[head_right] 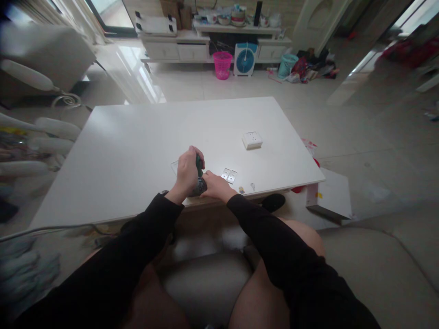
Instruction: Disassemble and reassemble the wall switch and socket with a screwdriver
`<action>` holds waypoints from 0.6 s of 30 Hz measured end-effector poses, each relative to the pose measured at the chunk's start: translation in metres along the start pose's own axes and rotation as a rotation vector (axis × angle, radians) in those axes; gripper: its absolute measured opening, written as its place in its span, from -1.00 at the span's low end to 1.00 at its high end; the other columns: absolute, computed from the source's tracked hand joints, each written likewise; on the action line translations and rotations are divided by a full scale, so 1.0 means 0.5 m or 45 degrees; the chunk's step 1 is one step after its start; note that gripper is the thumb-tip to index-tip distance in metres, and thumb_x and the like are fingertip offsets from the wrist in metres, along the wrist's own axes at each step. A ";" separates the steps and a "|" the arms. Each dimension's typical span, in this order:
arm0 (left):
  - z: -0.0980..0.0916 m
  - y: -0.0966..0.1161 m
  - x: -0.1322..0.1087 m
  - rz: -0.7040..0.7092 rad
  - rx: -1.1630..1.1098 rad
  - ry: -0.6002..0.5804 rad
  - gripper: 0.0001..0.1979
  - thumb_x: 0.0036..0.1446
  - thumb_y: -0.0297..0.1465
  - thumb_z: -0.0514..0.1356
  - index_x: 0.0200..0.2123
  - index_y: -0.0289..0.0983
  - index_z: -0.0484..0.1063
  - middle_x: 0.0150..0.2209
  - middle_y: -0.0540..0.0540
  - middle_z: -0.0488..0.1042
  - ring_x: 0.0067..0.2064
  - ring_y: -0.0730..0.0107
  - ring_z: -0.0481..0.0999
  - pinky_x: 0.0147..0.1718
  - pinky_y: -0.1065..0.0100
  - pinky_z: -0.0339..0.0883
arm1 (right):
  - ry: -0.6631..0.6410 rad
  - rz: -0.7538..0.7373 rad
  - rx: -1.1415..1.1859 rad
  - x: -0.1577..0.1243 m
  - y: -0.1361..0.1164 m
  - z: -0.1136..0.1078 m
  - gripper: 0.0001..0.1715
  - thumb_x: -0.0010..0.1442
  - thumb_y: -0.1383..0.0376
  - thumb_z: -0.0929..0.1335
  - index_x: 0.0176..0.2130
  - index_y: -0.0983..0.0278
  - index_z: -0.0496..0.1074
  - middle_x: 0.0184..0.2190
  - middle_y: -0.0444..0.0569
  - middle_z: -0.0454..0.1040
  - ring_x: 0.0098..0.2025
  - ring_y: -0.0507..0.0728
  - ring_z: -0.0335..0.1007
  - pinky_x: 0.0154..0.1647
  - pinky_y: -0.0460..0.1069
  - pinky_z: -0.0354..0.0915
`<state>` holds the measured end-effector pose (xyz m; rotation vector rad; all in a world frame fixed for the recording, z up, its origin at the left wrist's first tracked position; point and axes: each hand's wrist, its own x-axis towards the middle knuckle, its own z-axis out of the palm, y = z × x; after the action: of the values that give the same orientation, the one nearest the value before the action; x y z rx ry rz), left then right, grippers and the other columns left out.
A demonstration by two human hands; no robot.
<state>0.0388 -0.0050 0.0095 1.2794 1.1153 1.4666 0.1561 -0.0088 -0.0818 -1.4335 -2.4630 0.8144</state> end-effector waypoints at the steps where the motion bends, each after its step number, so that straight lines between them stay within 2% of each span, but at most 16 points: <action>1: -0.001 -0.003 0.003 -0.012 -0.014 -0.026 -0.37 0.42 0.07 0.02 -0.58 -0.22 0.35 -0.63 -0.01 0.30 -0.55 0.46 0.27 -0.52 0.35 0.17 | 0.001 0.000 0.002 0.000 0.000 -0.001 -0.25 -0.03 0.17 0.68 0.07 0.29 0.45 0.11 0.09 0.46 0.10 0.28 0.50 0.10 0.10 0.40; 3: -0.006 -0.010 0.010 -0.054 -0.079 -0.093 -0.39 0.38 0.02 0.05 -0.63 -0.22 0.32 -0.65 -0.01 0.27 -0.58 0.47 0.24 -0.55 0.35 0.12 | -0.004 0.012 -0.009 -0.001 -0.002 -0.003 -0.27 -0.03 0.16 0.68 0.05 0.30 0.46 0.11 0.11 0.47 0.08 0.28 0.51 0.08 0.09 0.41; 5: -0.016 -0.017 0.019 -0.100 -0.178 -0.230 -0.41 0.33 -0.02 0.09 -0.68 -0.22 0.29 -0.69 0.00 0.22 -0.61 0.49 0.21 -0.57 0.34 0.06 | -0.017 0.040 -0.025 -0.002 -0.003 -0.005 -0.27 -0.03 0.15 0.67 0.05 0.31 0.48 0.09 0.13 0.49 0.04 0.29 0.53 0.03 0.09 0.42; 6: -0.022 -0.019 0.023 -0.122 -0.228 -0.344 -0.41 0.30 -0.03 0.11 -0.71 -0.21 0.28 -0.71 0.01 0.20 -0.63 0.49 0.19 -0.58 0.33 0.02 | -0.025 0.051 -0.027 -0.002 -0.004 -0.005 -0.27 -0.03 0.15 0.67 0.05 0.30 0.48 0.07 0.14 0.50 0.02 0.29 0.54 0.00 0.09 0.43; 10: -0.049 -0.016 0.035 -0.243 -0.272 -0.964 -0.42 0.20 -0.05 0.20 -0.76 -0.22 0.32 -0.76 -0.02 0.18 -0.66 0.49 0.14 -0.58 0.29 -0.04 | -0.051 0.054 -0.012 -0.003 -0.003 -0.004 -0.35 0.02 0.16 0.65 0.05 0.28 0.51 0.00 0.12 0.56 0.03 0.34 0.55 -0.04 0.07 0.42; 12: -0.055 -0.009 0.034 -0.272 -0.217 -1.092 -0.46 0.15 -0.09 0.25 -0.77 -0.23 0.32 -0.76 -0.02 0.20 -0.65 0.50 0.13 -0.57 0.29 -0.07 | -0.054 0.053 -0.007 -0.003 -0.003 -0.003 -0.39 0.05 0.17 0.64 0.03 0.28 0.52 -0.03 0.11 0.58 0.04 0.34 0.55 -0.03 0.07 0.42; 14: -0.054 -0.003 0.032 -0.263 -0.194 -1.012 -0.53 0.09 -0.17 0.28 -0.76 -0.24 0.30 -0.74 -0.01 0.21 -0.64 0.52 0.13 -0.58 0.31 -0.08 | -0.043 0.056 0.004 -0.003 -0.003 -0.003 -0.38 0.04 0.18 0.65 0.04 0.28 0.51 -0.04 0.10 0.58 0.02 0.33 0.55 -0.04 0.07 0.42; 16: -0.049 0.001 0.029 -0.252 -0.205 -0.809 -0.64 0.05 -0.26 0.26 -0.71 -0.24 0.33 -0.71 0.00 0.24 -0.63 0.51 0.17 -0.58 0.34 -0.03 | -0.023 0.053 0.008 -0.003 -0.003 -0.003 -0.32 0.01 0.18 0.66 0.06 0.28 0.50 -0.01 0.09 0.55 0.01 0.31 0.55 -0.05 0.07 0.42; 18: -0.043 0.003 0.026 -0.242 -0.196 -0.583 -0.76 0.03 -0.30 0.24 -0.61 -0.24 0.40 -0.64 -0.01 0.34 -0.58 0.47 0.31 -0.55 0.37 0.13 | -0.014 0.038 -0.011 -0.003 -0.004 -0.004 -0.28 -0.01 0.17 0.67 0.08 0.28 0.47 0.05 0.11 0.51 0.02 0.30 0.54 -0.04 0.07 0.42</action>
<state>0.0160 0.0058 0.0121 1.2781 0.7789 1.0275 0.1563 -0.0099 -0.0788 -1.4765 -2.4618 0.8203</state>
